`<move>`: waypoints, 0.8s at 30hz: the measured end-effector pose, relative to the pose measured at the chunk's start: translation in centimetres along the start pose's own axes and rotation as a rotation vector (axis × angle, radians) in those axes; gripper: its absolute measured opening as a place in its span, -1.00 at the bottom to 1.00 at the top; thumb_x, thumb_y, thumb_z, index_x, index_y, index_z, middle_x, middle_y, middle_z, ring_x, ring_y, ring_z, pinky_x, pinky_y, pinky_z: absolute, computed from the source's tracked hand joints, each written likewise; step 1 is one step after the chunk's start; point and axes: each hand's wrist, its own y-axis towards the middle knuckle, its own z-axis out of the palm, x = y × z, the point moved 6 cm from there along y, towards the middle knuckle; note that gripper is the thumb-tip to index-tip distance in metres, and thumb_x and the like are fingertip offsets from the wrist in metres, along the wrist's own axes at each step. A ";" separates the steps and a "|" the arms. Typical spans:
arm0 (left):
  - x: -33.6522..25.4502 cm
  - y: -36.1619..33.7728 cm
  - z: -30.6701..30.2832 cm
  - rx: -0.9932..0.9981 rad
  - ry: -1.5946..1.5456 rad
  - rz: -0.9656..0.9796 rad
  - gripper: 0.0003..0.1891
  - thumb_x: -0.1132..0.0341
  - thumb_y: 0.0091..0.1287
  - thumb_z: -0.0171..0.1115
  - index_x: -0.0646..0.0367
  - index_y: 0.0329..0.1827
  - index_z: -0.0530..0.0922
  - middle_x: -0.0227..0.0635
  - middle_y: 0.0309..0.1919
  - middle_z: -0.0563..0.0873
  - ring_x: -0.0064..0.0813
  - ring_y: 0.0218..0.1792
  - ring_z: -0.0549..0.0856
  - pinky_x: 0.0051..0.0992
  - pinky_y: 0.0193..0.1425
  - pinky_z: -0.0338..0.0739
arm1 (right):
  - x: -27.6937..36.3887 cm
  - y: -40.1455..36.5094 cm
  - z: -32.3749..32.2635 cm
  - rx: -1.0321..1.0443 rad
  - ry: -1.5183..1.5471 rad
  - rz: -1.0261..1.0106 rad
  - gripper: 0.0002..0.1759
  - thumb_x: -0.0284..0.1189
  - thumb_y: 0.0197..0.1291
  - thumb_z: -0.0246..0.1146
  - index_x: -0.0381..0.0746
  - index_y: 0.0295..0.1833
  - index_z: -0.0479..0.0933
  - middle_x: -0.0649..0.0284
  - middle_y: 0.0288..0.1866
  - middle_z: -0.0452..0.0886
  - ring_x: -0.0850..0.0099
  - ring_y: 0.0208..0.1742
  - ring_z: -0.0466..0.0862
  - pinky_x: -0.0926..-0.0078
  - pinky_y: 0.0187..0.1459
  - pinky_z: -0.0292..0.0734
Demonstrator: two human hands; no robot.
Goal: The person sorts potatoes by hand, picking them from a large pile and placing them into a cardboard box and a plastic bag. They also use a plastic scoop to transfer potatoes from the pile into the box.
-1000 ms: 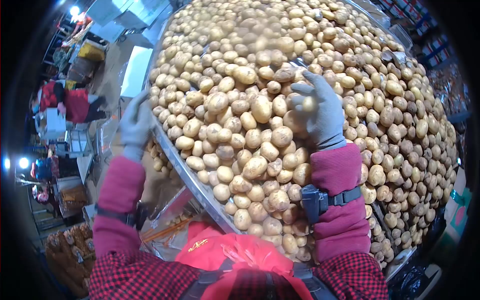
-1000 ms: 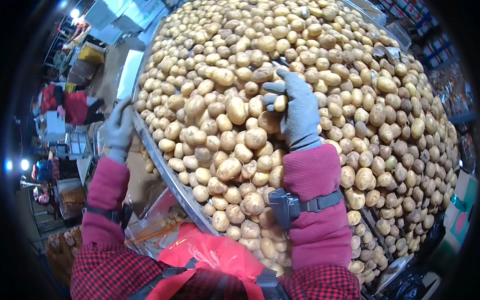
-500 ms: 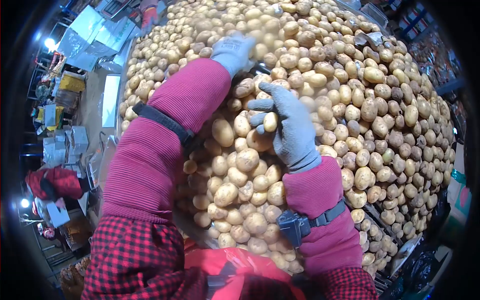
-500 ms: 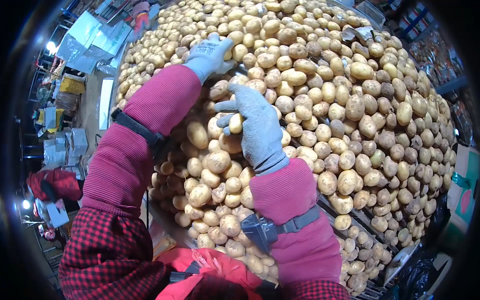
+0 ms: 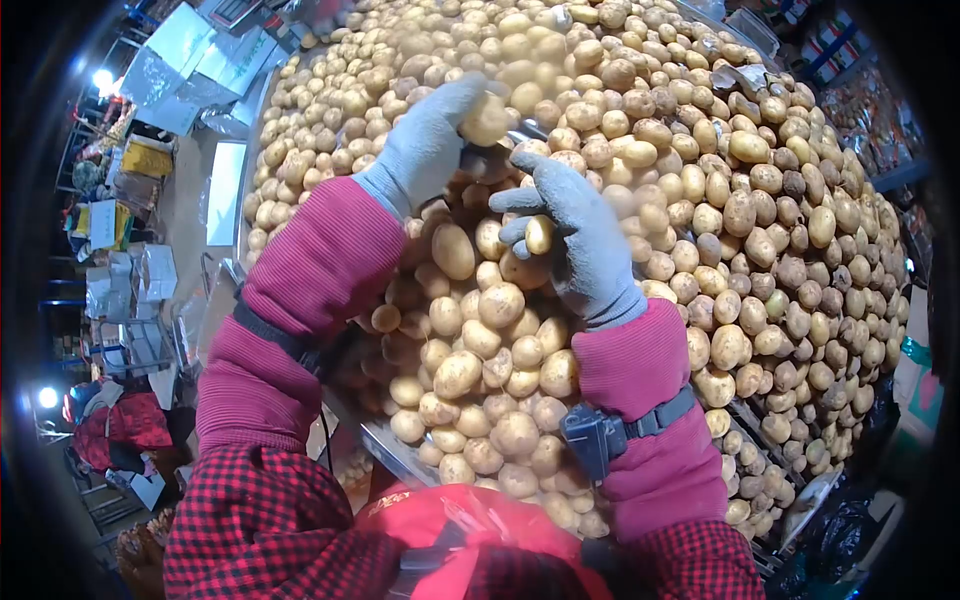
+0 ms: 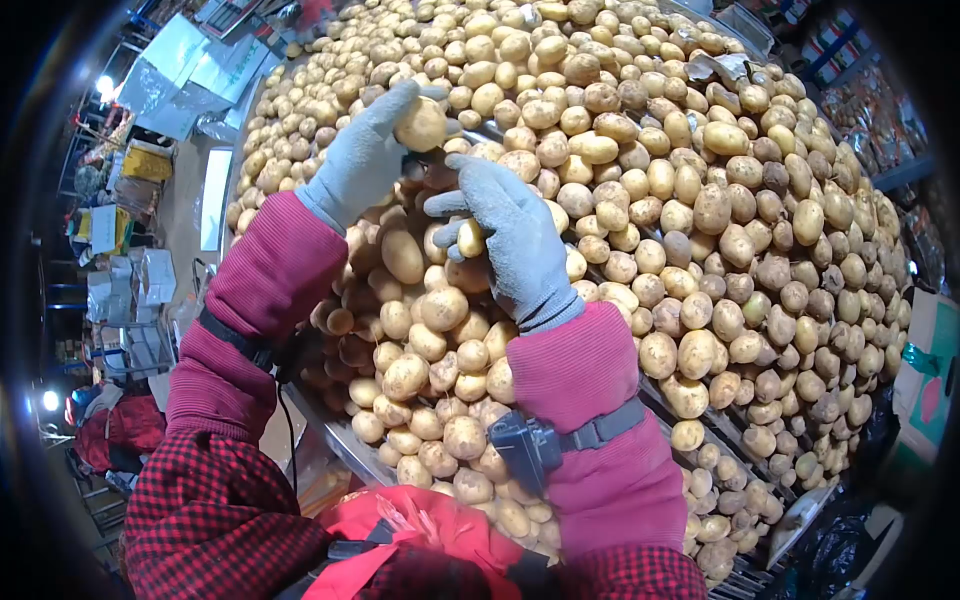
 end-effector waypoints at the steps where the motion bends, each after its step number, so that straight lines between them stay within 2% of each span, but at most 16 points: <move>1: 0.8 -0.7 0.9 0.036 -0.113 -0.075 -0.43 -0.12 0.72 -0.13 0.17 0.41 0.53 -0.27 0.07 0.79 -0.45 -0.03 0.81 -0.50 0.01 0.75 | 0.2 0.0 0.3 0.040 -0.017 0.002 -0.49 -0.17 0.67 0.04 -0.28 0.48 0.45 0.01 0.08 0.71 0.50 -0.18 0.73 0.58 -0.15 0.66; 2: 0.5 -1.2 1.5 0.085 0.045 0.096 -0.47 -0.01 0.77 -0.20 0.24 0.39 0.52 -0.22 0.09 0.78 -0.42 0.01 0.81 -0.46 0.13 0.74 | 0.3 0.0 0.2 0.030 -0.066 -0.003 -0.51 -0.15 0.67 0.05 -0.30 0.42 0.48 0.00 0.08 0.73 0.47 -0.22 0.75 0.55 -0.20 0.69; 3: 1.2 -1.6 1.8 0.083 -0.084 0.009 -0.56 0.14 0.80 -0.22 0.26 0.38 0.52 -0.19 0.10 0.77 -0.44 0.07 0.78 -0.45 0.21 0.71 | 0.3 0.0 0.3 0.031 -0.072 0.004 -0.51 -0.15 0.67 0.05 -0.30 0.42 0.48 0.00 0.08 0.73 0.47 -0.22 0.75 0.55 -0.20 0.69; 6: 3.3 -1.7 0.7 0.108 -0.308 -0.062 -0.59 0.17 0.80 -0.17 0.27 0.36 0.53 -0.18 0.13 0.76 -0.45 0.13 0.76 -0.41 0.27 0.69 | -0.3 0.0 0.2 -0.035 0.123 0.100 -0.58 -0.18 0.57 0.14 -0.34 0.16 0.59 0.00 0.00 0.79 0.49 -0.30 0.76 0.59 -0.33 0.64; 9: 3.2 -2.6 0.4 0.296 -0.319 -0.023 -0.64 0.35 0.69 0.03 0.31 0.44 0.48 -0.17 0.18 0.75 -0.39 0.17 0.75 -0.40 0.32 0.65 | -0.5 0.2 0.0 -0.021 0.235 0.140 -0.57 -0.17 0.59 0.13 -0.34 0.18 0.58 -0.01 0.02 0.78 0.48 -0.28 0.76 0.59 -0.33 0.65; 11: 0.0 -4.9 0.4 -0.053 1.046 0.730 -0.44 0.55 0.49 0.14 0.29 0.57 0.38 -0.17 0.19 0.73 -0.34 0.15 0.76 -0.42 0.32 0.64 | -0.6 0.1 -0.3 -0.026 0.240 0.143 -0.52 -0.12 0.61 0.11 -0.36 0.22 0.56 0.00 0.03 0.77 0.48 -0.26 0.76 0.59 -0.31 0.66; 12: -0.2 -5.3 0.6 -0.053 1.045 0.729 -0.44 0.55 0.49 0.14 0.29 0.57 0.38 -0.17 0.19 0.73 -0.34 0.15 0.76 -0.42 0.32 0.64 | -0.4 0.1 -0.4 0.000 0.226 0.092 -0.51 -0.11 0.62 0.10 -0.36 0.25 0.55 0.01 0.04 0.76 0.47 -0.23 0.77 0.59 -0.29 0.67; 14: -0.8 -6.0 1.0 -0.043 0.954 0.777 -0.60 0.45 0.58 0.10 0.20 0.44 0.53 -0.29 0.04 0.78 -0.47 -0.03 0.76 -0.51 0.06 0.64 | 0.0 0.0 -0.5 0.024 0.211 0.041 -0.50 -0.11 0.63 0.09 -0.35 0.28 0.53 0.02 0.05 0.76 0.46 -0.20 0.77 0.59 -0.26 0.69; 15: -1.1 -5.9 1.0 -0.042 0.953 0.777 -0.60 0.45 0.58 0.10 0.20 0.44 0.53 -0.29 0.04 0.78 -0.47 -0.03 0.76 -0.51 0.06 0.64 | 0.6 -0.2 -0.5 0.030 0.124 -0.015 -0.55 -0.20 0.59 0.15 -0.34 0.33 0.51 0.04 0.06 0.75 0.47 -0.15 0.77 0.59 -0.21 0.70; 17: 2.0 -4.2 -0.2 0.169 0.686 0.103 -0.24 0.66 0.39 0.13 0.23 0.70 0.21 -0.15 0.24 0.70 -0.36 0.16 0.70 -0.42 0.40 0.56 | 1.1 -0.8 -0.3 0.035 0.036 -0.071 -0.56 -0.30 0.56 0.21 -0.32 0.39 0.48 0.06 0.08 0.75 0.47 -0.11 0.78 0.59 -0.16 0.72; 18: 2.7 -3.7 -0.7 0.169 0.684 0.103 -0.24 0.66 0.39 0.13 0.23 0.70 0.21 -0.15 0.24 0.70 -0.36 0.16 0.70 -0.42 0.40 0.56 | 2.0 -1.2 0.2 0.071 -0.135 -0.225 -0.53 -0.43 0.48 0.26 -0.30 0.44 0.45 0.06 0.10 0.74 0.48 -0.07 0.77 0.59 -0.10 0.73; 19: 4.5 -2.9 -1.2 0.241 0.327 0.017 -0.27 0.64 0.42 0.13 0.23 0.70 0.21 -0.19 0.26 0.69 -0.38 0.19 0.68 -0.44 0.43 0.53 | 2.8 -1.6 0.8 0.109 -0.306 -0.378 -0.44 -0.56 0.41 0.30 -0.27 0.49 0.42 0.07 0.12 0.74 0.49 -0.03 0.77 0.59 -0.04 0.73; 20: 4.3 -3.0 -0.5 0.307 -0.032 -0.066 -0.29 0.63 0.45 0.13 0.23 0.69 0.21 -0.22 0.27 0.68 -0.40 0.22 0.66 -0.45 0.45 0.51 | 2.6 -1.4 0.6 0.110 -0.307 -0.377 -0.44 -0.56 0.41 0.30 -0.27 0.49 0.42 0.07 0.12 0.74 0.49 -0.03 0.77 0.59 -0.04 0.73; 21: 4.0 -3.4 -0.4 0.306 -0.034 -0.066 -0.29 0.63 0.45 0.13 0.23 0.69 0.21 -0.22 0.27 0.68 -0.40 0.22 0.66 -0.45 0.45 0.51 | 2.5 -1.3 0.5 0.128 -0.331 -0.419 -0.38 -0.63 0.36 0.30 -0.28 0.52 0.39 0.08 0.12 0.74 0.49 -0.02 0.77 0.59 -0.01 0.73; 23: 0.7 -5.0 0.7 0.239 0.831 0.482 -0.31 0.61 0.48 0.15 0.23 0.69 0.22 -0.24 0.28 0.67 -0.47 0.25 0.64 -0.47 0.45 0.50 | 2.6 -1.2 0.6 0.149 -0.357 -0.459 -0.31 -0.69 0.31 0.30 -0.28 0.55 0.36 0.09 0.13 0.74 0.48 0.00 0.78 0.59 0.02 0.73; 24: 0.6 -4.8 1.1 0.237 0.829 0.481 -0.31 0.61 0.48 0.15 0.23 0.69 0.22 -0.24 0.28 0.67 -0.47 0.25 0.64 -0.47 0.45 0.50 | 2.6 -1.1 0.4 0.110 -0.303 -0.396 -0.33 -0.69 0.33 0.26 -0.28 0.55 0.36 0.08 0.14 0.73 0.47 0.01 0.78 0.58 0.03 0.73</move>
